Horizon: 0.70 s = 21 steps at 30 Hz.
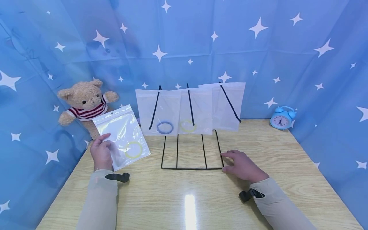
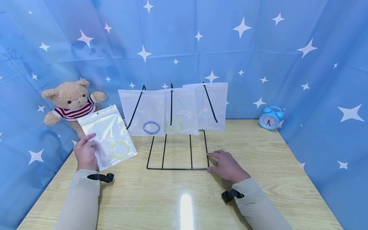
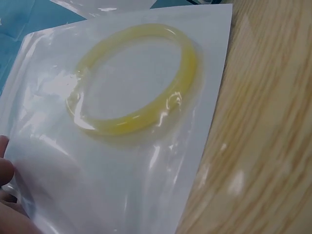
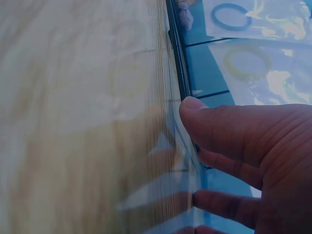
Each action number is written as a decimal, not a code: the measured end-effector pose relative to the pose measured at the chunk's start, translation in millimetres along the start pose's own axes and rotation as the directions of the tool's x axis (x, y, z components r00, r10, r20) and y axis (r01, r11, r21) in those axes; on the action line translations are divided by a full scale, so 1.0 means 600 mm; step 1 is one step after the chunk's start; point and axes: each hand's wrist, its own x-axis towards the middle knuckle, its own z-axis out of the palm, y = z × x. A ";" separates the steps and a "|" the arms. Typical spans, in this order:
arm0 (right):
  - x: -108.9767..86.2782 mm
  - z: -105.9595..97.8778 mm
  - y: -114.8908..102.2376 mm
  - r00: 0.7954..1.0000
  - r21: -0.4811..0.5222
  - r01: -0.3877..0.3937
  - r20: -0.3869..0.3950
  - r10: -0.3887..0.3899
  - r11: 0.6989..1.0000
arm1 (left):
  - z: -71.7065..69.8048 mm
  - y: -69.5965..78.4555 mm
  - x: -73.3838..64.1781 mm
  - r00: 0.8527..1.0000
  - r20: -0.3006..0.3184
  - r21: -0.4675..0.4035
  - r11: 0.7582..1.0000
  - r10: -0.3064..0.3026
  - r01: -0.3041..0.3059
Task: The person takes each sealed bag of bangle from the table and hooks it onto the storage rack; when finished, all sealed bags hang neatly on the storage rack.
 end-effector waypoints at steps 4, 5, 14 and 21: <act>0.000 0.000 0.000 1.000 -0.001 0.006 -0.002 -0.006 1.000 | 0.000 0.001 0.000 1.000 0.010 -0.021 1.000 0.002 -0.001; 0.000 0.000 0.000 1.000 -0.002 0.007 -0.002 -0.007 1.000 | 0.001 0.001 -0.001 1.000 0.012 -0.025 1.000 0.001 -0.001; 0.000 0.002 0.005 1.000 0.005 0.007 0.005 -0.007 1.000 | 0.001 -0.001 -0.001 1.000 0.028 -0.058 0.998 0.007 -0.006; 0.001 0.003 0.007 1.000 0.009 0.004 0.007 -0.004 1.000 | 0.002 -0.005 -0.001 0.998 0.057 -0.083 0.996 0.038 -0.034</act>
